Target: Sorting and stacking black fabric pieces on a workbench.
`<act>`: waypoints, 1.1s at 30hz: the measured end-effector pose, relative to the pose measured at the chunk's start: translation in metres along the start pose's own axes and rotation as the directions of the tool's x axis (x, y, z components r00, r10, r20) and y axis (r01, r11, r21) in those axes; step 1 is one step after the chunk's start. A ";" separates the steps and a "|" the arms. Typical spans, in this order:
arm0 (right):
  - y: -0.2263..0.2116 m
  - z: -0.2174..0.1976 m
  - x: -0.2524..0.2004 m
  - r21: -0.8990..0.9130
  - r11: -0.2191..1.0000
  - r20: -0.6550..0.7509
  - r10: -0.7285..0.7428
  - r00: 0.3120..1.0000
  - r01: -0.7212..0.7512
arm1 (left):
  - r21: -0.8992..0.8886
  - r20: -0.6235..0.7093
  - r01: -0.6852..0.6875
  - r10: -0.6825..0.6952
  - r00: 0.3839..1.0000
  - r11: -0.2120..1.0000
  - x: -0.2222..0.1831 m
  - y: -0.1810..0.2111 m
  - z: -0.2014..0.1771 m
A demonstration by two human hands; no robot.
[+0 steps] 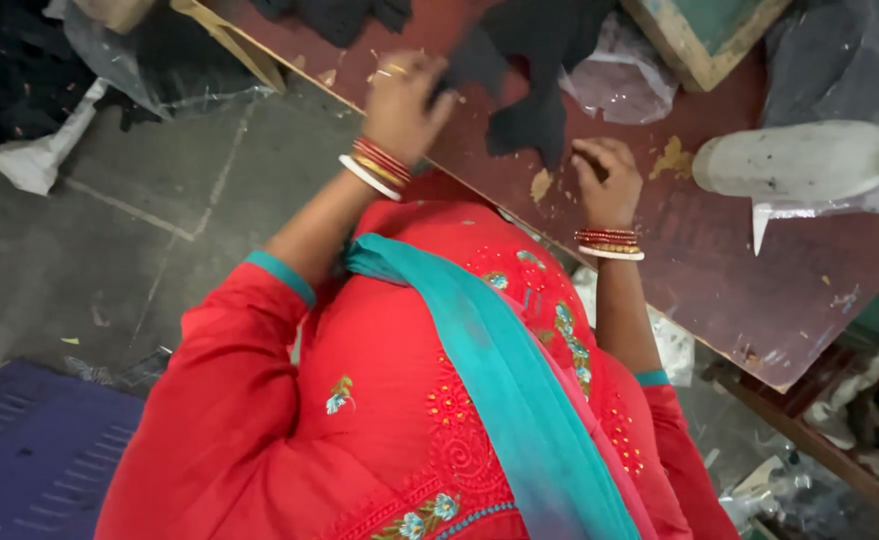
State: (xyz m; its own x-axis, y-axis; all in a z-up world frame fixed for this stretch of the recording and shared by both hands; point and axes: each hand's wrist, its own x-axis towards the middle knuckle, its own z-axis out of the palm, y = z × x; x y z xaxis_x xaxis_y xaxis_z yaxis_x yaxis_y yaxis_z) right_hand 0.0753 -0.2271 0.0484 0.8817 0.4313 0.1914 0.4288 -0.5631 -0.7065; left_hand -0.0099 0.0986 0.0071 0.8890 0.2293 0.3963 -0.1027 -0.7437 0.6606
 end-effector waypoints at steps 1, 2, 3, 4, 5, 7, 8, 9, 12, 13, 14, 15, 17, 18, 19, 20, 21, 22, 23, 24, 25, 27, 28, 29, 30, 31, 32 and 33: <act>0.002 0.002 -0.001 0.058 0.998 0.020 0.038 0.999 -0.039 | 0.063 -0.103 0.087 -0.080 0.991 0.994 0.002 -0.016 -0.010; 0.001 0.003 -0.002 0.056 0.998 0.020 0.040 0.999 -0.041 | 0.061 -0.101 0.087 -0.081 0.992 0.994 0.006 -0.018 -0.025; 0.000 0.004 -0.002 0.059 0.997 0.037 0.047 0.998 -0.050 | 0.116 -0.138 0.111 -0.094 0.986 0.987 0.010 -0.020 -0.040; -0.001 0.004 -0.003 0.058 0.996 0.049 0.058 0.997 -0.061 | 0.165 -0.172 0.130 -0.102 0.980 0.978 0.015 -0.021 -0.053; -0.002 0.004 -0.001 0.053 0.996 0.043 0.064 0.997 -0.066 | 0.158 -0.167 0.125 -0.098 0.981 0.979 0.016 -0.017 -0.046; -0.002 0.004 0.001 0.003 0.997 0.041 0.076 0.996 -0.076 | 0.175 0.048 0.101 -0.111 0.993 0.979 0.019 -0.007 -0.032; 0.003 0.007 0.002 0.000 0.996 0.038 0.087 0.995 -0.087 | 0.170 0.058 0.098 -0.109 0.992 0.981 0.016 0.004 -0.012; 0.007 0.009 0.002 -0.066 0.998 0.015 -0.003 1.000 0.004 | 0.103 0.188 -0.032 0.013 0.982 0.994 0.013 0.014 0.008; 0.006 0.018 0.007 -0.116 0.989 0.030 -0.086 0.996 0.089 | -0.029 0.300 -0.169 0.170 0.939 0.985 0.008 0.043 0.050; 0.003 0.021 0.010 -0.098 0.991 0.060 -0.086 0.994 0.091 | -0.072 0.289 -0.186 0.199 0.936 0.980 0.008 0.053 0.061; 0.001 0.025 0.015 -0.099 0.991 0.061 -0.084 0.995 0.090 | -0.074 0.290 -0.186 0.199 0.936 0.980 0.005 0.051 0.068; -0.002 0.029 0.020 -0.143 0.968 0.112 -0.191 0.975 0.206 | -0.066 0.303 -0.181 0.192 0.933 0.981 0.002 0.051 0.076; -0.001 0.039 0.032 -0.179 0.930 0.163 -0.293 0.942 0.320 | -0.056 0.318 -0.181 0.189 0.929 0.982 0.001 0.051 0.082; 0.002 0.044 0.039 -0.207 0.925 0.186 -0.284 0.941 0.320 | -0.064 0.319 -0.165 0.177 0.931 0.984 0.003 0.053 0.082; 0.004 0.048 0.046 -0.234 0.918 0.209 -0.274 0.939 0.320 | -0.071 0.319 -0.150 0.164 0.933 0.986 0.005 0.055 0.081; 0.001 0.046 0.044 -0.235 0.918 0.211 -0.273 0.939 0.319 | -0.072 0.320 -0.148 0.163 0.933 0.986 0.005 0.057 0.080; -0.003 0.044 0.043 -0.265 0.904 0.219 -0.283 0.934 0.336 | -0.053 0.354 -0.111 0.123 0.927 0.992 0.004 0.059 0.079; -0.007 0.042 0.043 -0.295 0.887 0.226 -0.295 0.928 0.354 | -0.032 0.385 -0.077 0.084 0.919 0.997 0.006 0.061 0.077; -0.004 0.041 0.034 -0.296 0.886 0.226 -0.298 0.927 0.356 | -0.032 0.383 -0.078 0.084 0.920 0.996 0.005 0.061 0.077; 0.000 0.039 0.025 -0.293 0.883 0.233 -0.305 0.923 0.366 | -0.051 0.338 -0.084 0.096 0.936 0.995 0.005 0.062 0.078; 0.004 0.038 0.015 -0.291 0.880 0.239 -0.313 0.919 0.375 | -0.070 0.292 -0.091 0.108 0.950 0.993 0.004 0.062 0.078; 0.002 0.032 0.004 -0.284 0.886 0.225 -0.310 0.924 0.366 | -0.068 0.310 -0.103 0.119 0.943 0.992 0.002 0.062 0.077; 0.001 0.031 0.000 -0.276 0.892 0.203 -0.309 0.929 0.357 | -0.062 0.329 -0.121 0.135 0.935 0.991 0.003 0.060 0.076; -0.004 0.026 -0.003 -0.273 0.892 0.203 -0.312 0.928 0.360 | -0.058 0.327 -0.121 0.133 0.936 0.991 0.002 0.060 0.072; -0.010 0.021 -0.004 -0.199 0.944 0.153 -0.234 0.960 0.262 | -0.066 0.287 -0.145 0.158 0.945 0.987 0.003 0.060 0.067; -0.016 0.016 -0.003 -0.118 0.980 0.110 -0.148 0.983 0.161 | -0.073 0.246 -0.169 0.182 0.952 0.983 0.004 0.059 0.062; -0.013 0.015 -0.004 -0.110 0.979 0.113 -0.159 0.981 0.172 | -0.062 0.241 -0.167 0.177 0.954 0.984 0.006 0.053 0.050; -0.009 0.013 -0.004 -0.114 0.983 0.059 -0.136 0.989 0.142 | -0.032 0.194 -0.138 0.141 0.971 0.990 0.008 0.048 0.038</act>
State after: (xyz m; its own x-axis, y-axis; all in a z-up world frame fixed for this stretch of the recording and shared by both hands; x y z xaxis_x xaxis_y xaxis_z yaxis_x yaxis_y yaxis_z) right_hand 0.0653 -0.2142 0.0455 0.8022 0.5444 0.2452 0.5690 -0.5728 -0.5900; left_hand 0.0093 0.0408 0.0174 0.9350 -0.0039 0.3546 -0.2382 -0.7477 0.6199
